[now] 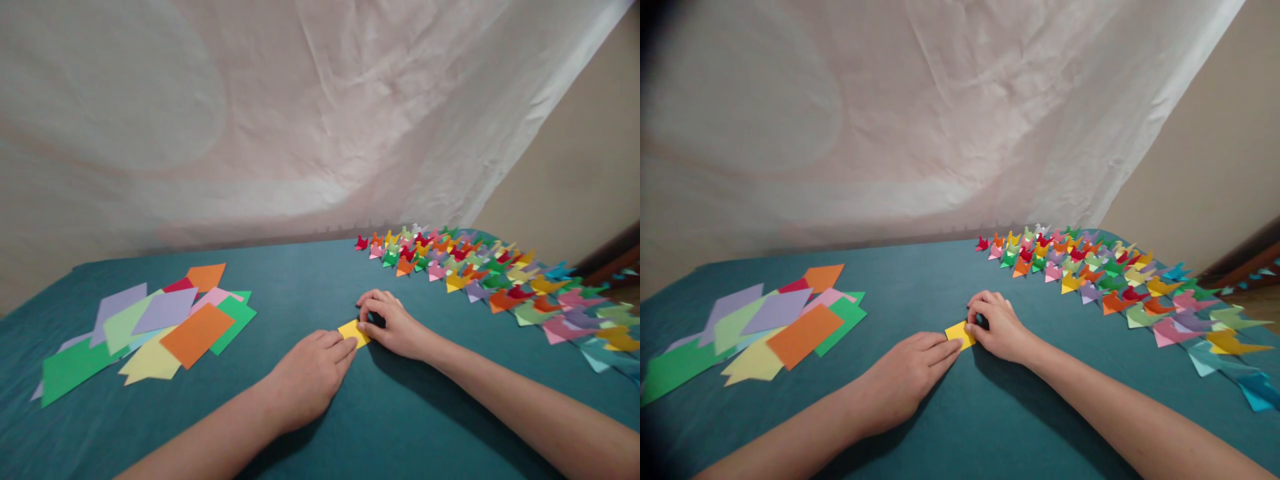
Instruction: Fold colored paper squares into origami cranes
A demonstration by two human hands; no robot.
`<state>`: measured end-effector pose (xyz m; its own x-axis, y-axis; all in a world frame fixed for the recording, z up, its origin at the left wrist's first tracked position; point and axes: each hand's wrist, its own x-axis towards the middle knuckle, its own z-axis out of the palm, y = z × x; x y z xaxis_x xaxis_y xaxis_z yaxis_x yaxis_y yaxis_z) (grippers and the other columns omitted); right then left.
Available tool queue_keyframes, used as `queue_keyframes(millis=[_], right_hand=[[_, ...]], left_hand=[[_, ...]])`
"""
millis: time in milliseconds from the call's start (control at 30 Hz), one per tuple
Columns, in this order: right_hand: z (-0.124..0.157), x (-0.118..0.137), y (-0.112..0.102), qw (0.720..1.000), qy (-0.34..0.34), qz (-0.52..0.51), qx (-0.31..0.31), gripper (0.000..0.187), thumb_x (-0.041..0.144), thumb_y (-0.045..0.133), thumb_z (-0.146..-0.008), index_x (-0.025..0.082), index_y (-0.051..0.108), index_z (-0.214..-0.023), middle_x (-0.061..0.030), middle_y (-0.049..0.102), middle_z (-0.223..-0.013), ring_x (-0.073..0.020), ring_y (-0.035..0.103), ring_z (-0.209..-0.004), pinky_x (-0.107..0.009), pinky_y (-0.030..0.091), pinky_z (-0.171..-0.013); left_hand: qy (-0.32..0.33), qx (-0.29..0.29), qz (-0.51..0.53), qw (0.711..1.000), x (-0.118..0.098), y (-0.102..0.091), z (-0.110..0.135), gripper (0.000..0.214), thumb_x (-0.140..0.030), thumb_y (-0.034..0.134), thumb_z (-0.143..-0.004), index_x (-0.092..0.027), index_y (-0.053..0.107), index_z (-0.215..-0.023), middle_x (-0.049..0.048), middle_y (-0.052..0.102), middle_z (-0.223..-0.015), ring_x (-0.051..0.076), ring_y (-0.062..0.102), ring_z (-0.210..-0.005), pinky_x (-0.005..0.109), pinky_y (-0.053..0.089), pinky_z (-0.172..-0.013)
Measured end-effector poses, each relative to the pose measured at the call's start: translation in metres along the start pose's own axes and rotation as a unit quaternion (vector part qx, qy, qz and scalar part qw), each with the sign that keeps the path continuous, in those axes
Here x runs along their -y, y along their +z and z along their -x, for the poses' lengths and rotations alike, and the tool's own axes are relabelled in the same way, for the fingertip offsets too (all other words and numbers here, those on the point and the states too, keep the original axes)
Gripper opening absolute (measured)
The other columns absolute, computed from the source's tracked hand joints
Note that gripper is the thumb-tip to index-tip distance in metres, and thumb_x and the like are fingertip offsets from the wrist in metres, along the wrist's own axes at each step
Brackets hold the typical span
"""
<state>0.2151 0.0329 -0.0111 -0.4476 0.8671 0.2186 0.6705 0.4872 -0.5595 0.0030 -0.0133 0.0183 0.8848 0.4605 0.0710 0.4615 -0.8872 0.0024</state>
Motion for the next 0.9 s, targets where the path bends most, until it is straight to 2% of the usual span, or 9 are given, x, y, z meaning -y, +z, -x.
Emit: queue_keyframes(millis=[200,333,433,533,633,900], right_hand=[[0.001,-0.004,-0.002,0.999,-0.027,-0.02,-0.007,0.004,0.017,0.059,-0.081,0.018,0.058,-0.077,-0.0053,0.057,-0.104,-0.0188,0.05,-0.098,-0.037,0.036,-0.087],[0.004,-0.001,-0.013,0.998,-0.056,-0.035,-0.007,0.009,0.016,0.051,-0.087,0.017,0.059,-0.084,-0.0065,0.058,-0.099,-0.017,0.052,-0.096,-0.032,0.037,-0.084],[0.01,0.01,-0.023,0.994,-0.085,0.071,0.016,0.018,0.015,0.046,-0.09,0.019,0.064,-0.088,-0.0043,0.059,-0.089,-0.0159,0.053,-0.084,-0.031,0.035,-0.077],[0.017,0.025,-0.026,0.972,-0.139,0.181,0.059,0.02,0.014,0.047,-0.089,0.018,0.065,-0.082,-0.0038,0.059,-0.086,-0.0158,0.051,-0.077,-0.033,0.031,-0.074],[0.023,0.034,-0.023,0.953,-0.168,0.237,0.092,0.019,0.011,0.047,-0.087,0.017,0.064,-0.085,-0.004,0.059,-0.086,-0.0161,0.049,-0.075,-0.033,0.03,-0.073],[0.024,0.035,-0.019,0.926,-0.171,0.313,0.122,0.017,0.015,0.049,-0.089,0.019,0.064,-0.097,-0.0047,0.058,-0.09,-0.0182,0.048,-0.078,-0.033,0.029,-0.068]], left_hand=[[-0.003,-0.004,-0.006,1.0,0.0,-0.002,-0.001,0.035,-0.013,0.038,-0.09,-0.008,0.051,-0.122,0.0116,0.056,-0.124,0.024,0.053,-0.105,0.038,0.041,-0.095],[-0.001,-0.006,-0.008,1.0,0.0,-0.003,0.0,0.035,-0.014,0.037,-0.09,-0.008,0.052,-0.121,0.0116,0.056,-0.123,0.023,0.053,-0.104,0.038,0.041,-0.093],[0.001,-0.012,-0.014,1.0,0.0,-0.002,0.0,0.034,-0.014,0.038,-0.09,-0.009,0.052,-0.121,0.0112,0.056,-0.124,0.023,0.052,-0.105,0.037,0.04,-0.094],[-0.001,-0.012,-0.018,1.0,-0.001,-0.001,0.0,0.035,-0.015,0.041,-0.089,-0.009,0.051,-0.122,0.0119,0.056,-0.124,0.023,0.052,-0.106,0.037,0.039,-0.095],[-0.008,-0.013,-0.017,1.0,-0.002,-0.001,0.0,0.037,-0.015,0.04,-0.089,-0.009,0.048,-0.125,0.0127,0.056,-0.123,0.023,0.051,-0.107,0.038,0.039,-0.095],[-0.012,-0.018,0.004,1.0,0.001,-0.002,-0.002,0.033,-0.015,0.039,-0.091,-0.01,0.051,-0.121,0.0125,0.058,-0.11,0.024,0.049,-0.105,0.04,0.039,-0.096]])
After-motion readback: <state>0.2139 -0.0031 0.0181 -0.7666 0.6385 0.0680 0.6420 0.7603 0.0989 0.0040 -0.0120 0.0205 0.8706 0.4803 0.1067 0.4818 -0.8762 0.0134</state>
